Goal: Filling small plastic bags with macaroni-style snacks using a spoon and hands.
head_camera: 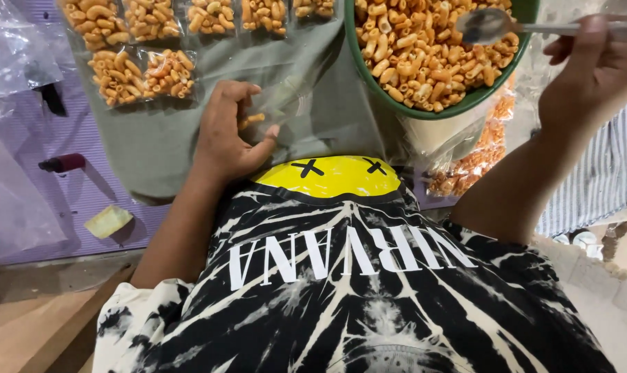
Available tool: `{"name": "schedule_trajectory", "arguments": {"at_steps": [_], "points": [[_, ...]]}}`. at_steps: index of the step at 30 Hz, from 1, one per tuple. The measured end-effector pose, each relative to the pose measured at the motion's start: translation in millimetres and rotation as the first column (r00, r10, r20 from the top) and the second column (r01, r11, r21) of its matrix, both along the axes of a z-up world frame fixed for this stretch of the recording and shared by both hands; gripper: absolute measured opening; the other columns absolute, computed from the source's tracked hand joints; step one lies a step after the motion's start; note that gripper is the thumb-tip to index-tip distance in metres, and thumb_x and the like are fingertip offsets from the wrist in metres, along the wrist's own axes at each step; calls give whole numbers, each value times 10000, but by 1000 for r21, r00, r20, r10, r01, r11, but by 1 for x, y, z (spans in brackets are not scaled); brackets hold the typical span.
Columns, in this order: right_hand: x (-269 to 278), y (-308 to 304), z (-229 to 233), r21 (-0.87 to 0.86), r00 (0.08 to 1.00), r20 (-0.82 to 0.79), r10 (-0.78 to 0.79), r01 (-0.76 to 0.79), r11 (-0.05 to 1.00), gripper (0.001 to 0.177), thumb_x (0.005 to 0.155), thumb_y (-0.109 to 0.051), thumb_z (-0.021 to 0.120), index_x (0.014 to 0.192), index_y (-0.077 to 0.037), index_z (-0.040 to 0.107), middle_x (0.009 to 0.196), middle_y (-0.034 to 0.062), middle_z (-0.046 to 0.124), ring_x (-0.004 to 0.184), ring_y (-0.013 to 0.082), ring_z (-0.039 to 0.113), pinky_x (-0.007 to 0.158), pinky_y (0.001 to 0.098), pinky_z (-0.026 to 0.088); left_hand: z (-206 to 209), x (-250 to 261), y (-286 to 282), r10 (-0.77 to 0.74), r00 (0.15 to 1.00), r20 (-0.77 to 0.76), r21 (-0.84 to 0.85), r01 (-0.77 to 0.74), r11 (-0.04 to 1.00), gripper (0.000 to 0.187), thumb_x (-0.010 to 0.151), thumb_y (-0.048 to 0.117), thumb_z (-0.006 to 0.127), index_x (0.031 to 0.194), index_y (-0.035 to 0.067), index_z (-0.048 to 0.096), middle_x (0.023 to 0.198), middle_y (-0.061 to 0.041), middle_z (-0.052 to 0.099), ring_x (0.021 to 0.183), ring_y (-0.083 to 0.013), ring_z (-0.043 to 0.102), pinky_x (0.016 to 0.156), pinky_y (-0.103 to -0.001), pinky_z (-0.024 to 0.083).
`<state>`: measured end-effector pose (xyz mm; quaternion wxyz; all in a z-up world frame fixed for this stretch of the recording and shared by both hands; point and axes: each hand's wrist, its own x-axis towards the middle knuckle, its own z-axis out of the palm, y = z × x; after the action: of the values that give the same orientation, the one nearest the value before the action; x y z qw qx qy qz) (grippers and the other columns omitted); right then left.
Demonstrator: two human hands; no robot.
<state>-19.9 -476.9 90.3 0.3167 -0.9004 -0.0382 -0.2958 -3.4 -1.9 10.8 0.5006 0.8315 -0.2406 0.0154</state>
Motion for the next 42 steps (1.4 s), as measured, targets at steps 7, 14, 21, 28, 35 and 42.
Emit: {"name": "schedule_trajectory", "arguments": {"at_steps": [7, 14, 21, 28, 35, 42], "points": [[1, 0, -20, 180, 992, -123, 12, 10, 984, 405, 1312, -118, 527, 987, 97, 640, 794, 220, 653, 676, 270, 658, 631, 382, 542, -3, 0, 1, 15, 1000, -8, -2, -15, 1000, 455, 865, 190, 745, 1235, 35, 530, 1014, -118, 496, 855, -227, 487, 691, -332, 455], [-5, 0, -4, 134, 947, -265, 181, -150, 980, 289, 1351, -30, 459, 1215, 185, 597, 964, 306, 650, 829, 329, 644, 724, 402, 517, -4, 0, 0, 18, 1000, -4, 8, -18, 1000, 436, 865, 208, 742, 1213, 43, 537, 980, -100, 487, 820, -216, 469, 667, -335, 421], [-6, 13, -7, 247, 967, -250, 43, 21, 969, 354, 1316, -90, 493, 1096, 112, 684, 906, 221, 688, 738, 242, 625, 649, 328, 476, -2, 0, -1, 24, 1000, -13, 4, -24, 1000, 438, 860, 209, 740, 1214, 50, 537, 987, -94, 486, 845, -219, 470, 685, -341, 413], [-17, -3, -11, 305, 973, -224, -50, 119, 945, 202, 1272, -153, 507, 1220, 42, 521, 968, 214, 622, 813, 278, 624, 714, 363, 538, -1, -1, -1, 26, 1000, -4, -18, -26, 1000, 424, 875, 187, 751, 1216, 46, 542, 995, -100, 493, 846, -213, 483, 667, -322, 435], [-22, -29, 6, -76, 995, -84, 59, -66, 995, 347, 1344, -103, 384, 1155, 117, 576, 1098, 253, 593, 930, 327, 533, 885, 447, 466, -1, -2, 1, 18, 1000, -25, -4, -18, 1000, 428, 872, 183, 744, 1218, 46, 533, 988, -98, 481, 840, -211, 470, 667, -322, 439], [-8, -9, 3, -356, 988, 45, 147, -122, 927, 249, 1239, 19, 551, 1144, 162, 730, 1043, 282, 672, 970, 387, 623, 797, 463, 462, -1, 0, 1, 14, 1000, -28, -13, -14, 1000, 428, 871, 184, 744, 1222, 46, 539, 982, -95, 481, 788, -187, 449, 616, -301, 408]]}}
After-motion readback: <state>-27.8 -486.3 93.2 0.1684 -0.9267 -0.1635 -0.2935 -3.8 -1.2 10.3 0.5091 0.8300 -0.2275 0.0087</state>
